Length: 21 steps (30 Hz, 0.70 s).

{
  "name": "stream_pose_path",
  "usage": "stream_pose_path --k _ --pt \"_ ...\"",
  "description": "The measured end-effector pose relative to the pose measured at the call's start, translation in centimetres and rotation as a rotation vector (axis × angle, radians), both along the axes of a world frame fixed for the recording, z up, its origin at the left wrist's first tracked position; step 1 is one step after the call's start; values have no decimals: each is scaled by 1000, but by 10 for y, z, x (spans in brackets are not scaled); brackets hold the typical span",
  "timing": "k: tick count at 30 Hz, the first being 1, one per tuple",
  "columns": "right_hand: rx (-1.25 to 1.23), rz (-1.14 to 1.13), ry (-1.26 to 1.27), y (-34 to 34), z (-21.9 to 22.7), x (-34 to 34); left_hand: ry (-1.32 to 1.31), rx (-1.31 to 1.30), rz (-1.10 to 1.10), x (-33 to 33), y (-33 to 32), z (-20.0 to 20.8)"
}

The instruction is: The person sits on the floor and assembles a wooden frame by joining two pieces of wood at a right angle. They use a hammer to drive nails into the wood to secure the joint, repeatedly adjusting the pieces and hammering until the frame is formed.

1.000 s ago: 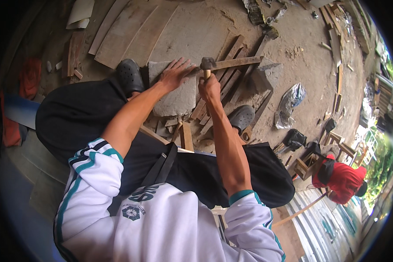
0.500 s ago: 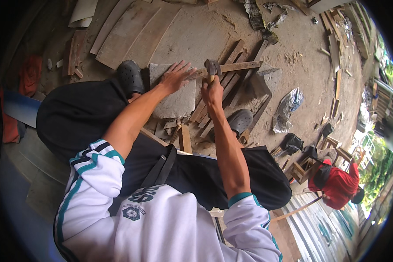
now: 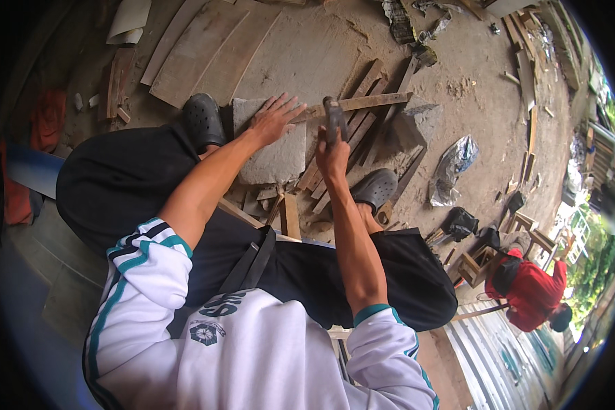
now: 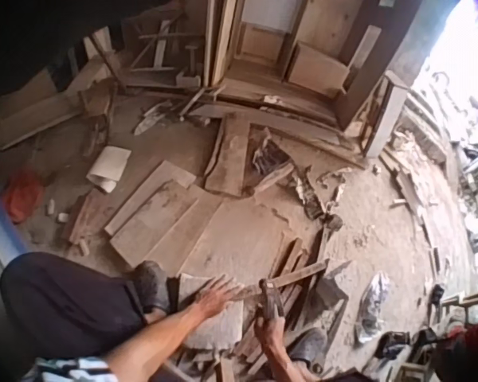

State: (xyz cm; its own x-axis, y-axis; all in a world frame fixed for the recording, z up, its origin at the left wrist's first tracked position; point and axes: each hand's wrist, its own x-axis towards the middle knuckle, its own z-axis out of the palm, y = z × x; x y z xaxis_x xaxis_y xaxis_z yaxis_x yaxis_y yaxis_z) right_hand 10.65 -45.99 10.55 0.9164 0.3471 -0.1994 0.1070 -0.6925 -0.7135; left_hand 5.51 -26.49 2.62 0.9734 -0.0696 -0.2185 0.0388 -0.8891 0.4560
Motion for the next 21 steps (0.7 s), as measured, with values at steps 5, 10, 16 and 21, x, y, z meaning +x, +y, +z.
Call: stream_pose_path --k 5,10,16,21 --pt "-124 55 149 -1 -22 5 6 51 -35 2 0 -1" --pt "26 -133 155 17 10 7 14 -12 -6 0 3 3" --pt "-56 17 149 -7 -23 11 -3 18 -30 2 -1 -3" --pt "-14 -153 212 7 18 16 33 -2 -1 2 1 3"
